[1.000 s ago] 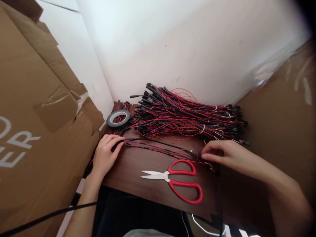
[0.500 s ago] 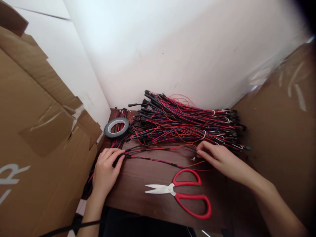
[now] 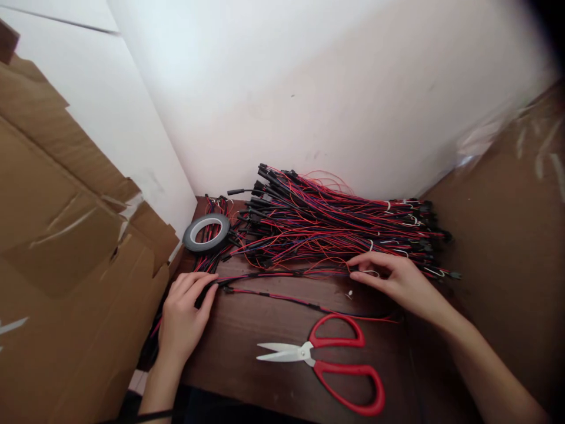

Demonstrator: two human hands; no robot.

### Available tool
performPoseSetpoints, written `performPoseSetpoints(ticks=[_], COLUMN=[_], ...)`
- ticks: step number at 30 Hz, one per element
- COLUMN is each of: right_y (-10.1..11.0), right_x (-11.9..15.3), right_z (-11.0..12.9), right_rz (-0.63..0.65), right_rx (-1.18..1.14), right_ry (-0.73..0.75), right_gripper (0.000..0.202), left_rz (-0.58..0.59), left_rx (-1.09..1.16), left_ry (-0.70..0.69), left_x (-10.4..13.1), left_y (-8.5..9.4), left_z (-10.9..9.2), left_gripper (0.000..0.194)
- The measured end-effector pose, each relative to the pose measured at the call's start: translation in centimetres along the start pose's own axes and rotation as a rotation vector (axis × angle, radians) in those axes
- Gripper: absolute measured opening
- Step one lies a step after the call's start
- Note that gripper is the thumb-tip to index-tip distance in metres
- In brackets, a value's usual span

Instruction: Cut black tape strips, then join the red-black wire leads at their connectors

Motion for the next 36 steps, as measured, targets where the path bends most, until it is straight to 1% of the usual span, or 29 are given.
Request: performPoseSetpoints(ticks=[3, 5, 6, 8, 11, 13, 15, 17, 19, 20, 22, 23, 25, 27, 29, 30, 32, 34, 36], right_y=[-0.5, -0.4, -0.2, 0.2, 0.9, 1.2, 1.4, 1.4, 1.3, 1.3, 1.3, 1.3, 1.3, 1.3, 1.3, 1.3, 1.3, 1.2, 1.1], right_x=[0.2, 0.3, 0.3, 0.3, 0.5, 0.7, 0.9, 0.9, 0.9, 1.0, 1.0, 1.1, 1.1, 1.2, 1.2, 1.2, 1.2, 1.2, 1.2], right_z=[1.2, 1.6, 1.6, 1.3, 0.2, -0.5, -1.0, -1.0, -0.5, -0.2, 0.7, 1.0, 1.4, 1.6, 1.6, 1.5, 1.3, 1.0, 0.8], right_rz=[-0.066, -0.108, -0.13, -0.148, -0.12, -0.136, -0.166, -0.176, -0.199, -0.218, -0.258, -0.272, -0.279, -0.274, -0.272, -0.28, -0.312, -0.347, -0.363], right_rx=[0.058, 0.05, 0.035, -0.015, -0.143, -0.263, -0.334, -0.281, -0.156, -0.103, -0.056, -0.066, -0.12, -0.192, -0.263, -0.299, -0.376, -0.456, -0.518], right_ry=[0.145, 0.176, 0.165, 0.086, -0.111, -0.219, -0.269, -0.243, -0.152, -0.097, -0.008, 0.015, 0.01, -0.022, -0.051, -0.061, -0.081, -0.11, -0.15], right_gripper=[0.026, 0.025, 0.026, 0.03, 0.042, 0.047, 0.047, 0.042, 0.032, 0.027, 0.019, 0.017, 0.017, 0.018, 0.019, 0.019, 0.019, 0.02, 0.023], left_rz=[0.005, 0.007, 0.009, 0.011, 0.015, 0.024, 0.033, 0.029, 0.007, -0.003, -0.042, -0.058, -0.017, 0.062, 0.156, 0.204, 0.255, 0.28, 0.287], left_rx=[-0.005, -0.007, -0.007, -0.011, -0.017, -0.023, -0.022, -0.007, 0.021, 0.038, 0.099, 0.147, 0.266, 0.343, 0.333, 0.306, 0.254, 0.237, 0.227], left_ry=[-0.001, 0.002, 0.001, -0.001, -0.003, -0.007, -0.017, -0.037, -0.074, -0.101, -0.159, -0.185, -0.238, -0.292, -0.296, -0.298, -0.319, -0.337, -0.345], left_x=[-0.1, -0.2, -0.2, -0.2, -0.1, 0.0, -0.1, -0.3, -0.7, -1.0, -1.6, -2.0, -2.9, -3.9, -4.9, -5.4, -6.1, -6.3, -6.3], left_y=[0.0, 0.0, 0.0, 0.0, -0.1, -0.2, -0.1, 0.1, 0.4, 0.5, 0.5, 0.2, -1.0, -2.9, -5.1, -6.1, -7.6, -8.6, -9.1], left_z=[0.0, 0.0, 0.0, 0.0, 0.1, 0.2, 0.3, 0.2, -0.7, -1.5, -3.6, -5.0, -7.7, -10.2, -11.6, -12.0, -12.2, -12.1, -11.9], left_gripper=[0.014, 0.014, 0.014, 0.014, 0.014, 0.014, 0.014, 0.017, 0.023, 0.027, 0.033, 0.034, 0.035, 0.031, 0.027, 0.027, 0.025, 0.019, 0.014])
Point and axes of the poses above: each hand's wrist, its own x-axis away from the middle knuckle, its own y-axis out of the back of the hand, z = x × y, the point moved 4 cm from there along -x, towards the middle knuckle, and after that the axes turned 4 degrees about -z, right-handed, at the moved point
